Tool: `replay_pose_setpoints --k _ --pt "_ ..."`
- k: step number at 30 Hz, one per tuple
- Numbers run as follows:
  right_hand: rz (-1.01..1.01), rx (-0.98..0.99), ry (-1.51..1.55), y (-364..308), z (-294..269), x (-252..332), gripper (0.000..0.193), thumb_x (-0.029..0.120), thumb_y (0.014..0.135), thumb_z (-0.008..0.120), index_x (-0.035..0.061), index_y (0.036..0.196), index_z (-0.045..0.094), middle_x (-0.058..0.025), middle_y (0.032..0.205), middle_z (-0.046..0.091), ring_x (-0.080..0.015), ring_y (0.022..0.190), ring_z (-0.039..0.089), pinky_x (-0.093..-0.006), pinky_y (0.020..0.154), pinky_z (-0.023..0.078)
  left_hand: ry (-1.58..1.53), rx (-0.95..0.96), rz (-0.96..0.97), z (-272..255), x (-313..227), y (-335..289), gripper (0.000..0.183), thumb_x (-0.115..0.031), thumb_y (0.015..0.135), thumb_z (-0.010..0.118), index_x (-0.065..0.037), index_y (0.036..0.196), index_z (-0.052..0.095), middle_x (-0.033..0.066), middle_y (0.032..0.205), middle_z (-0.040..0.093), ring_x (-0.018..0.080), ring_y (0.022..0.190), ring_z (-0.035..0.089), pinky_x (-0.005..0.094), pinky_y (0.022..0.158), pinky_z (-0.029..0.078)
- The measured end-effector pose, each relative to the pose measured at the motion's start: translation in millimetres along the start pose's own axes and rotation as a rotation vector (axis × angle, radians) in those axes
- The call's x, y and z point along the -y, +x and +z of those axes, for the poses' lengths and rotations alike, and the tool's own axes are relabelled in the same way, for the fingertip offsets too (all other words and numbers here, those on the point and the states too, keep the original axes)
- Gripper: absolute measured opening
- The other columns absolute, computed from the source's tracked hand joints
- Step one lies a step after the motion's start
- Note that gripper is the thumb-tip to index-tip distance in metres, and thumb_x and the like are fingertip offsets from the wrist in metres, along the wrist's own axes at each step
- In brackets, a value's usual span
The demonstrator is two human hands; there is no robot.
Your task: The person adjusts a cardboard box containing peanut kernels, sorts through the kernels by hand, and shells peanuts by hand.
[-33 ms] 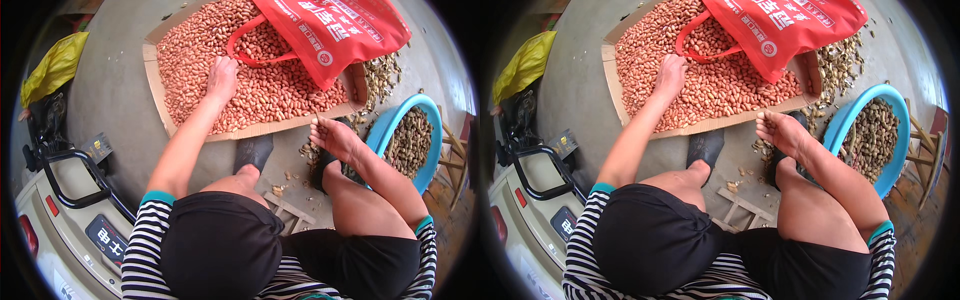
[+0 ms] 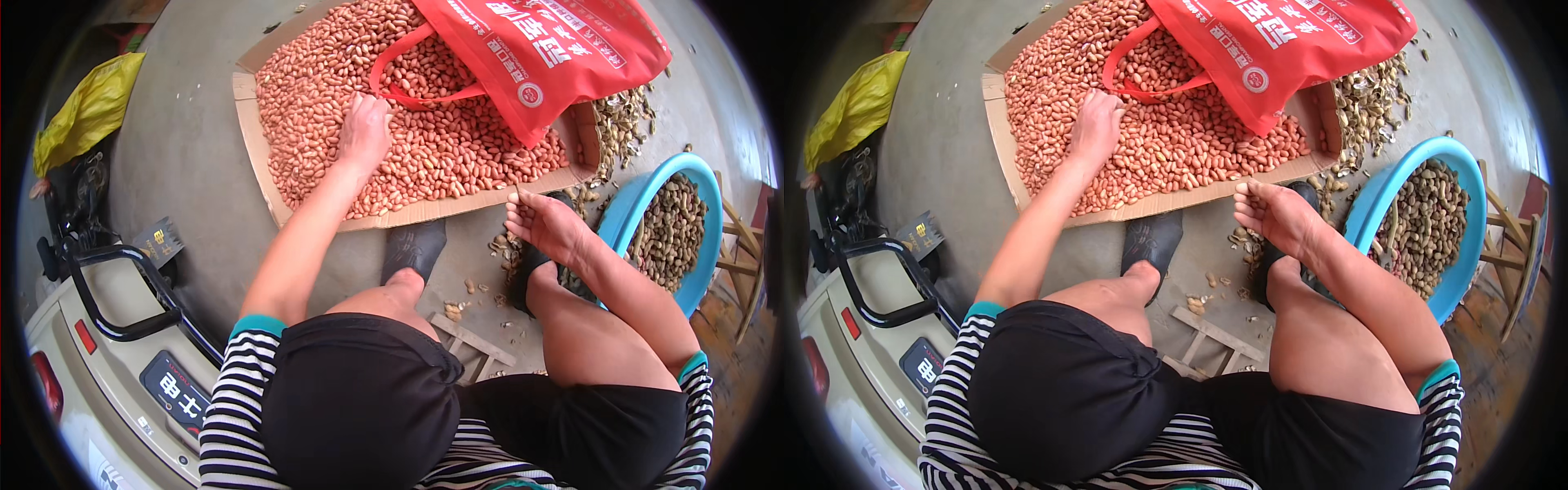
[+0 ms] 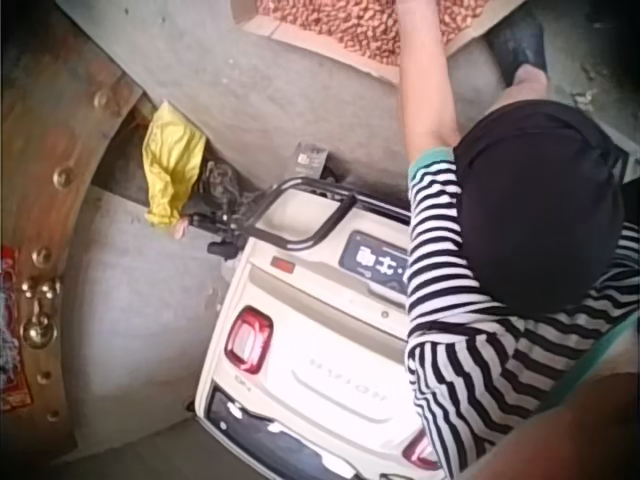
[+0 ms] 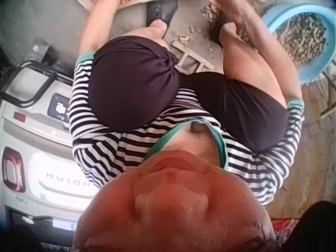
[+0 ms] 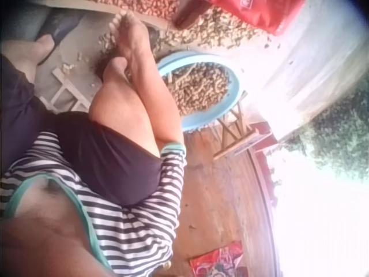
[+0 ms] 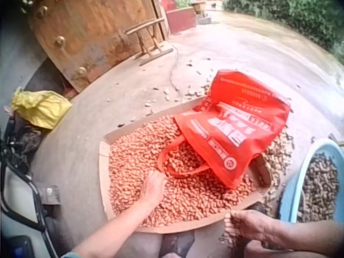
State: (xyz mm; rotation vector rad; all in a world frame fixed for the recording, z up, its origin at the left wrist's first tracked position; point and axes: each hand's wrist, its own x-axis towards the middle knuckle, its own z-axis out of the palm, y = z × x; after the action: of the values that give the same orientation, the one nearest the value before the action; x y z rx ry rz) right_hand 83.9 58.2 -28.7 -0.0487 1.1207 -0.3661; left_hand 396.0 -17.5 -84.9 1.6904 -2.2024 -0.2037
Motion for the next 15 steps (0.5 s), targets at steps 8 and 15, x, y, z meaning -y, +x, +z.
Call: replay_pose_setpoints --k 8,15 --pt "-0.046 0.08 -0.031 2.1 8.5 -0.2 0.022 0.023 0.091 0.051 0.0044 0.099 0.057 -0.0005 0.089 0.058 -0.0101 0.083 0.057 -0.0265 0.08 0.048 -0.55 0.238 0.241 -13.9 -129.7 -37.7 0.002 -0.003 0.076 0.054 -0.002 0.077 0.055 0.0117 0.076 0.052 0.0284 0.078 0.051 0.0371 0.071 0.044" --pt "-0.079 0.113 -0.254 1.1 7.6 -6.5 0.019 0.018 0.088 0.057 0.0021 0.098 0.059 -0.0014 0.091 0.059 -0.0089 0.084 0.057 -0.0251 0.08 0.05 -0.481 0.289 0.297 -22.0 -144.4 -40.6 0.008 0.0 0.073 0.056 -0.001 0.072 0.048 0.0122 0.073 0.047 0.0292 0.073 0.049 0.0386 0.064 0.043"
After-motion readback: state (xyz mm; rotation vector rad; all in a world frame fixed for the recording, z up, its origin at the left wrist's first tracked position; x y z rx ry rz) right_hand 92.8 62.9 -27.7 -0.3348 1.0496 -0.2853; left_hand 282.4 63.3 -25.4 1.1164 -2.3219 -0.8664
